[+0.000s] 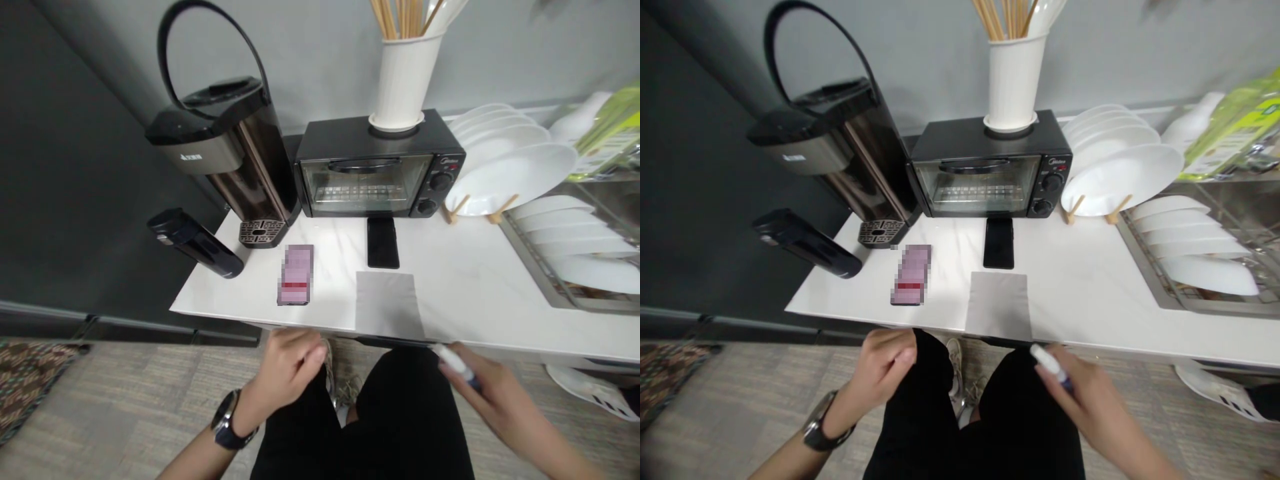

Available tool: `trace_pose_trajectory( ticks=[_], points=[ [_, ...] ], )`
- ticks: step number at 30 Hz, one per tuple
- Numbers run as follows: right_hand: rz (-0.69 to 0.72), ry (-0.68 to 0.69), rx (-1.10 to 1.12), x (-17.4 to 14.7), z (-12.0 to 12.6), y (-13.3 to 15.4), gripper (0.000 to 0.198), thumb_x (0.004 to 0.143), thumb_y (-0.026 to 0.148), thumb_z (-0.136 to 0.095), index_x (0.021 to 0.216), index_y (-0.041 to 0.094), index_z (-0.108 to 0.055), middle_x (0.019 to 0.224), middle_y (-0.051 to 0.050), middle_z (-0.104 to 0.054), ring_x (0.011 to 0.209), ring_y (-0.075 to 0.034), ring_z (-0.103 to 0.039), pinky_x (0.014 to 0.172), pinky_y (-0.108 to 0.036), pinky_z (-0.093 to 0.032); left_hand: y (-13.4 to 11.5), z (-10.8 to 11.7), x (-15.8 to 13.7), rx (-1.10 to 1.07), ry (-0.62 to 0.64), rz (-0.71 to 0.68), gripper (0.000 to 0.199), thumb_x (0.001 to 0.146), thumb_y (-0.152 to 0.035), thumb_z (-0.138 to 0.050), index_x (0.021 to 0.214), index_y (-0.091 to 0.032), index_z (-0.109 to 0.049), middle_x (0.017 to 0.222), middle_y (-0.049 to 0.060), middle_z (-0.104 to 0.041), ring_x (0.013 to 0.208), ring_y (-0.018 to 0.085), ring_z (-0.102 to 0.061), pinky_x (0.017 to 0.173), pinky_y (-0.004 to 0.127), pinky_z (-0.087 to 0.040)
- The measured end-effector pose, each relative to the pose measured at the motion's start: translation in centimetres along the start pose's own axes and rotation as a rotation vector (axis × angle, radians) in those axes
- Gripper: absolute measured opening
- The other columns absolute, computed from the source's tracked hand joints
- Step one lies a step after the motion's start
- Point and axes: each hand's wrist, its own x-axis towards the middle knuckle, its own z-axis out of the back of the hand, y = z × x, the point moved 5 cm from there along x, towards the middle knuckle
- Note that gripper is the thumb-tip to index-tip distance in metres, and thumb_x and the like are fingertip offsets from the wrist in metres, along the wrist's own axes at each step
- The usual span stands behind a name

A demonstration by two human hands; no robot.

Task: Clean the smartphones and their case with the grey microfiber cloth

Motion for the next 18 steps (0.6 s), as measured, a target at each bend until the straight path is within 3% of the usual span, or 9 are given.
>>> trace_pose_trajectory(
  ticks=[2, 5, 7, 9, 11, 13, 15, 17, 18],
  points=[
    [-0.196, -0.002, 0.343, 0.2, 0.6, -1.9, 0.024, 0.105, 0.047, -0.051, 0.095, 0.027, -0.059, 0.069, 0.003, -0.054, 0.055, -0.016, -0.057, 0.051, -0.029, -0.046, 1.5, 0.2, 0.5, 0.030, 0.036, 0.033, 0.042, 0.109, -0.027, -0.039, 0.068, -0.021, -0.041, 0.060, -0.003, -0.044, 0.054, 0.012, -0.042, 0.058, 0.030, -0.028],
    [-0.286, 0.028, 0.869, 1.0, -0.7, -2.2, 0.032, 0.104, 0.055, -0.049, 0.122, 0.029, -0.054, 0.076, 0.005, -0.049, 0.052, -0.014, -0.056, 0.050, -0.028, -0.046, 3.5, -2.0, 2.9, 0.105, 0.098, 0.038, 0.041, 0.107, -0.029, -0.045, 0.067, -0.021, -0.041, 0.061, -0.004, -0.043, 0.055, 0.012, -0.041, 0.059, 0.030, -0.026],
    [-0.284, 0.032, 1.036, 1.7, -1.8, -1.9, 0.044, 0.103, 0.057, -0.050, 0.139, 0.033, -0.044, 0.076, 0.007, -0.047, 0.045, -0.011, -0.050, 0.043, -0.025, -0.039, 5.0, -4.0, 5.0, 0.100, 0.082, 0.061, 0.044, 0.106, -0.033, -0.047, 0.064, -0.021, -0.039, 0.059, -0.004, -0.042, 0.055, 0.012, -0.041, 0.059, 0.030, -0.026],
    [-0.264, 0.018, 1.049, 2.4, -2.2, -1.8, 0.051, 0.103, 0.058, -0.049, 0.148, 0.036, -0.035, 0.076, 0.008, -0.045, 0.039, -0.008, -0.038, 0.037, -0.022, -0.029, 6.4, -5.8, 7.0, 0.087, 0.079, 0.104, 0.046, 0.105, -0.037, -0.048, 0.063, -0.021, -0.040, 0.058, -0.004, -0.043, 0.056, 0.012, -0.042, 0.060, 0.029, -0.025],
    [-0.221, -0.009, 0.934, 3.1, -1.9, -2.1, 0.051, 0.105, 0.056, -0.048, 0.150, 0.038, -0.033, 0.077, 0.008, -0.045, 0.039, -0.007, -0.033, 0.037, -0.022, -0.027, 7.6, -6.9, 8.3, 0.078, 0.080, 0.142, 0.047, 0.104, -0.040, -0.050, 0.063, -0.020, -0.042, 0.057, -0.004, -0.042, 0.054, 0.012, -0.040, 0.060, 0.030, -0.024],
    [-0.148, -0.039, 0.671, 4.1, -0.7, -2.4, 0.046, 0.105, 0.052, -0.051, 0.147, 0.037, -0.039, 0.083, 0.005, -0.052, 0.048, -0.010, -0.046, 0.045, -0.024, -0.040, 8.4, -7.3, 8.9, 0.050, 0.076, 0.163, 0.048, 0.104, -0.042, -0.050, 0.062, -0.020, -0.043, 0.056, -0.005, -0.040, 0.054, 0.011, -0.039, 0.060, 0.029, -0.024],
    [-0.049, -0.050, 0.315, 5.5, 0.6, -2.6, 0.045, 0.105, 0.047, -0.053, 0.147, 0.035, -0.043, 0.102, -0.002, -0.064, 0.071, -0.016, -0.064, 0.065, -0.030, -0.054, 8.8, -7.3, 9.0, 0.010, 0.066, 0.173, 0.049, 0.104, -0.042, -0.049, 0.062, -0.020, -0.042, 0.057, -0.005, -0.040, 0.055, 0.011, -0.038, 0.060, 0.028, -0.024],
    [0.061, -0.007, -0.035, 7.1, 1.4, -2.5, 0.047, 0.108, 0.043, -0.047, 0.153, 0.033, -0.041, 0.123, -0.009, -0.068, 0.093, -0.022, -0.071, 0.081, -0.035, -0.057, 8.9, -7.1, 8.9, -0.018, 0.055, 0.182, 0.049, 0.104, -0.042, -0.049, 0.061, -0.019, -0.042, 0.056, -0.005, -0.038, 0.055, 0.010, -0.037, 0.060, 0.028, -0.024],
    [0.114, 0.031, -0.189, 8.0, 1.5, -2.4, 0.048, 0.109, 0.041, -0.043, 0.157, 0.033, -0.039, 0.129, -0.010, -0.068, 0.095, -0.023, -0.072, 0.082, -0.036, -0.057, 8.9, -7.0, 8.8, -0.024, 0.054, 0.186, 0.050, 0.104, -0.042, -0.049, 0.061, -0.019, -0.041, 0.056, -0.005, -0.038, 0.055, 0.010, -0.037, 0.059, 0.028, -0.024]
  ],
)
